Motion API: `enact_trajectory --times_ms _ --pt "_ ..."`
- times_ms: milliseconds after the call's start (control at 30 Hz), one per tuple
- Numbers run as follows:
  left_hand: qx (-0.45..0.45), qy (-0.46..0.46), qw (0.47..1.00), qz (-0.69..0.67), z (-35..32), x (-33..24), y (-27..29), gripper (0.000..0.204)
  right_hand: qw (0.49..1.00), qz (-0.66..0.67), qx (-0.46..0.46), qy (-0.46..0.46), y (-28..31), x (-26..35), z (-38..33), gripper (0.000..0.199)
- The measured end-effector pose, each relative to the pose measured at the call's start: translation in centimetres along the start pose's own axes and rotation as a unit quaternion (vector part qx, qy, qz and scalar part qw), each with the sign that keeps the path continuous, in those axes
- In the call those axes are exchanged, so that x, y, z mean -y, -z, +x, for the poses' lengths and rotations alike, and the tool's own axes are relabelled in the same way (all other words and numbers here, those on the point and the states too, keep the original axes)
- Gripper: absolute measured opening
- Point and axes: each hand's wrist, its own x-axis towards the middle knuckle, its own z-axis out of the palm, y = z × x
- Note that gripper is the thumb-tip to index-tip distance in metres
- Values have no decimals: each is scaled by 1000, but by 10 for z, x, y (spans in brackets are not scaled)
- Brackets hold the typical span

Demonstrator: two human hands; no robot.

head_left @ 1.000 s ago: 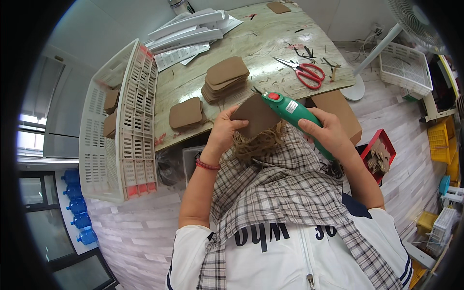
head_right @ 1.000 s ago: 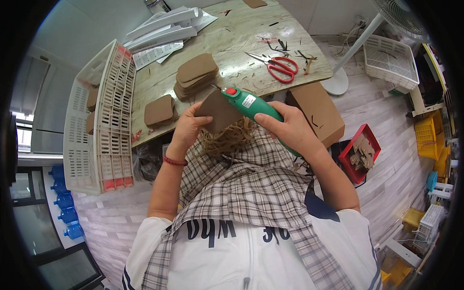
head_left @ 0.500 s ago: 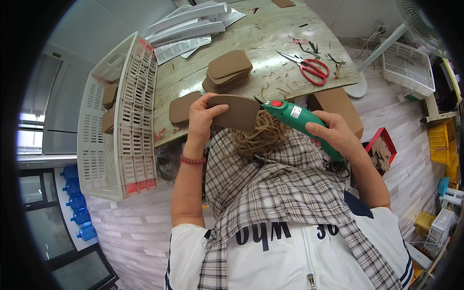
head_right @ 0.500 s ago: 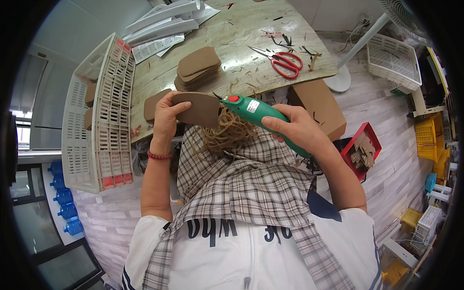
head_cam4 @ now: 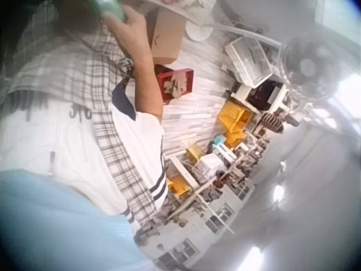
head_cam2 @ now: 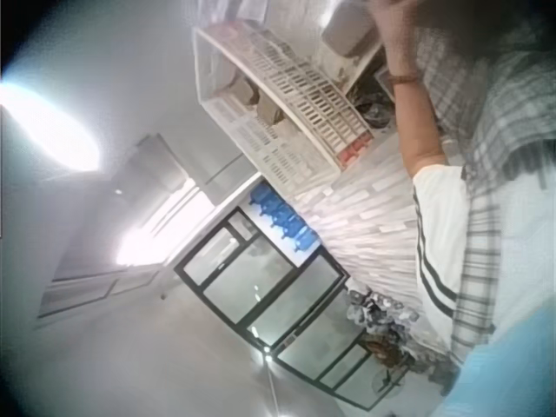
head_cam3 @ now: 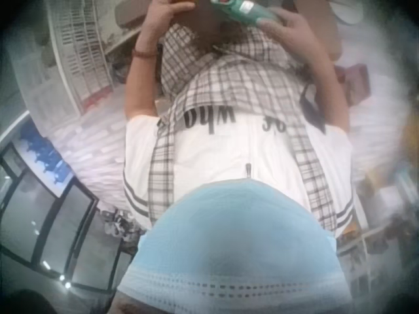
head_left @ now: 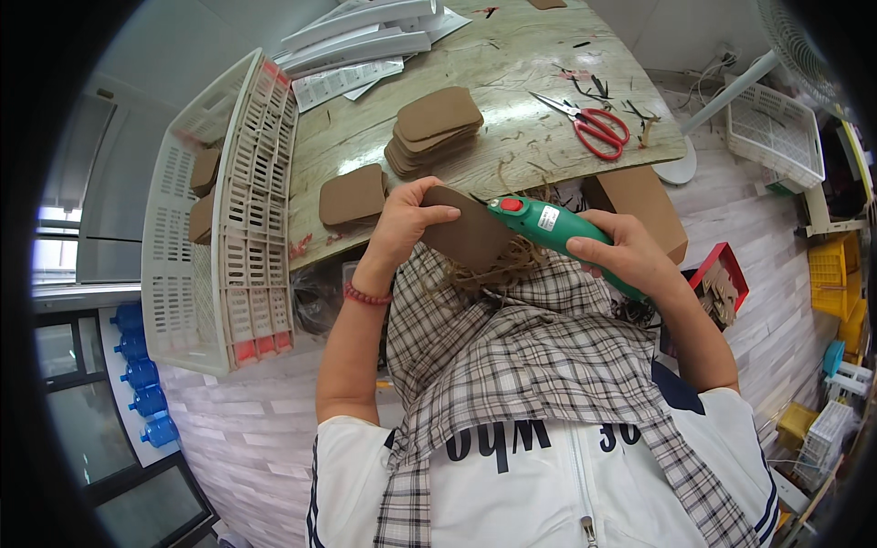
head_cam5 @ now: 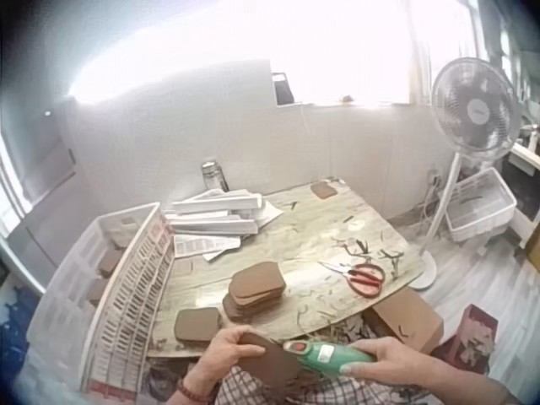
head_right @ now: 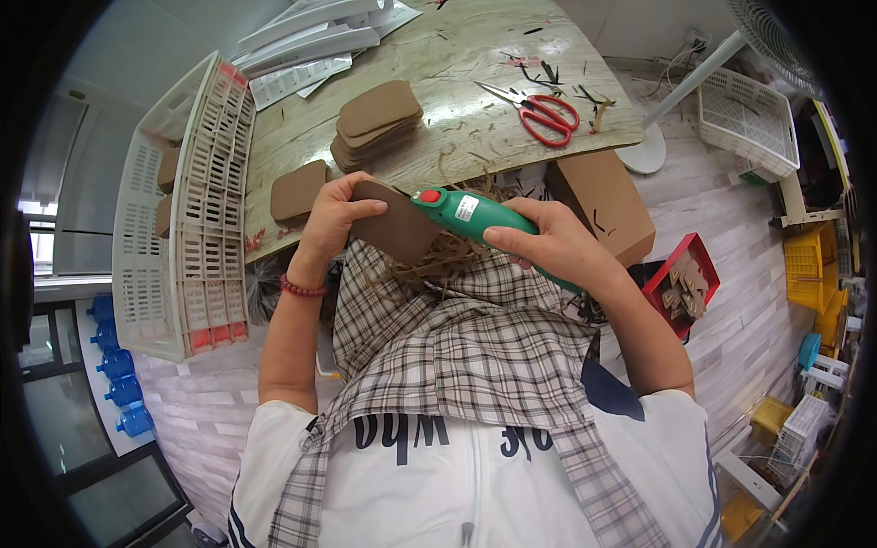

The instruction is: The person uses a green rotary tool to trim the edges of small brown cardboard pieces held in their left hand. They then use red scissors to snip away excess material and place the finished pieces into a white plastic basket.

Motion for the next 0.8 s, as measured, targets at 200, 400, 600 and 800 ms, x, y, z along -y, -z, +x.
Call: enact_trajectory --times_ms 200,400,600,800 --pt "51 37 997 36 0 1 0 20 1000 1 18 1 -8 9 7 40" --pt "18 31 999 25 -7 -10 -1 42 998 40 37 27 -26 5 30 39" --pt "-250 -75 965 22 -13 8 137 34 997 62 -28 23 -24 -12 30 36" --pt "-347 -88 730 582 25 11 149 53 996 45 -70 10 -9 -34 16 36"
